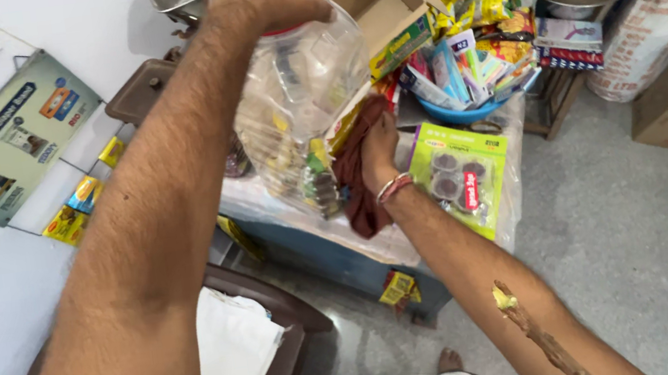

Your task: The person wipes the exterior of a small clear plastic jar and then a larger clear plastic jar with a red lid using a brown cloth. The jars are handled one at a time and placed back on the counter after wiping.

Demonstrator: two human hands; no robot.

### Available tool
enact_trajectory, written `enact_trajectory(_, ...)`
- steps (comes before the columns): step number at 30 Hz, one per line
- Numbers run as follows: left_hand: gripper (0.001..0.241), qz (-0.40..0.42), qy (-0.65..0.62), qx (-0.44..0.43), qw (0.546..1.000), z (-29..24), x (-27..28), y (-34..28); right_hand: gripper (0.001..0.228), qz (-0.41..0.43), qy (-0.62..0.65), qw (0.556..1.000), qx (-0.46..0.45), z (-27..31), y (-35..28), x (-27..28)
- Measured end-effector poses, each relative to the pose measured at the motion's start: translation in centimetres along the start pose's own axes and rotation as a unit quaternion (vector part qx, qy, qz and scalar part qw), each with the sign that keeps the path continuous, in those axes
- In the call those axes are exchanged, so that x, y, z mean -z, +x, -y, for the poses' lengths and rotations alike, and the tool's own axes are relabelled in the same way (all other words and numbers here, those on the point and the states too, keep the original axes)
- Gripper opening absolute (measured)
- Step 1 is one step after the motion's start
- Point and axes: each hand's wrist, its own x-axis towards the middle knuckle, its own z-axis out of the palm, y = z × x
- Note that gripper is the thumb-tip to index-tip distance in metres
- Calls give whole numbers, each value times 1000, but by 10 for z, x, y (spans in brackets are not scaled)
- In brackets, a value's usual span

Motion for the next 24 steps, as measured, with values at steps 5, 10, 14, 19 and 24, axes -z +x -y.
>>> enact_trajectory(5, 93, 33, -38, -93, 994, 26, 13, -12, 39, 40, 25, 992, 115, 43, -5, -24)
enact_trajectory(10, 93, 50, -62, -213, 974, 37, 18, -22, 41, 53, -16, 985, 162, 90, -33, -45)
enact_trajectory(14, 92, 35, 20, -159, 986, 20, 23, -32, 38, 31, -84, 979, 182, 105, -56, -39)
enact_trajectory(19, 82, -58, 55, -25, 996, -1, 14, -49, 42, -5, -171, 957, 236, 103, -76, -40)
enact_trajectory(24, 81, -114, -19, -131, 985, 7, 11, -40, 54, -89, -261, 950, 145, 111, -102, -59)
